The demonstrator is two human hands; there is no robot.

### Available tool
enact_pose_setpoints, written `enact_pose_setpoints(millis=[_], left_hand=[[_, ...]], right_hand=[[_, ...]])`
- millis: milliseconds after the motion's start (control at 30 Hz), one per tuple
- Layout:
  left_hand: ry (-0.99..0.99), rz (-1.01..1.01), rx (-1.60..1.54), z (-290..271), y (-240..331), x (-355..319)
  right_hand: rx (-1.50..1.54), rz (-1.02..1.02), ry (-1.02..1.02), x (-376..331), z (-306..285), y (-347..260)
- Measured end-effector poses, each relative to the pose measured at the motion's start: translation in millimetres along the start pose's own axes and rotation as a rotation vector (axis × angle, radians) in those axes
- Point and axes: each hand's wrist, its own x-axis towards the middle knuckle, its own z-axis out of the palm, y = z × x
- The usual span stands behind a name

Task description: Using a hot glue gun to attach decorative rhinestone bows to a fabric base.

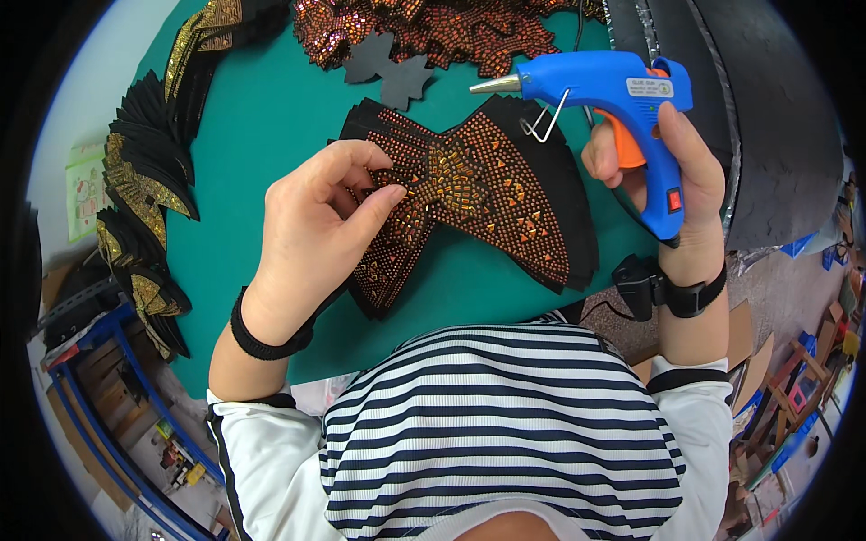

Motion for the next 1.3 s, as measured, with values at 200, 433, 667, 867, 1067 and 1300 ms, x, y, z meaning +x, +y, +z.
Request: enact_pose_setpoints(millis=[200,433,667,867,1067,1300], left_hand=[[0.036,0.071,0.077,1.2,-3.0,1.7],[0.04,0.14,0.094,0.8,-7.1,5.4],[0.067,0.16,0.116,2.5,-7.9,4.2],[0.041,0.176,0.137,1.1,-7.3,6.7],[0.046,0.159,0.134,1.9,-7.4,5.6],[0.054,0.164,0.137,2.8,-8.5,5.4]], right_hand=[[-0.052,-0.006,0.016,2.6,0.5,0.3],[-0.061,0.012,-0.057,2.4,-2.8,6.1],[-0.065,0.008,-0.143,4.7,-3.9,7.9],[-0.077,0.001,-0.098,2.9,-1.5,7.8],[-0.081,-0.011,-0.096,2.7,0.4,7.8],[-0.102,-0.015,-0.13,3.0,-2.5,8.1]])
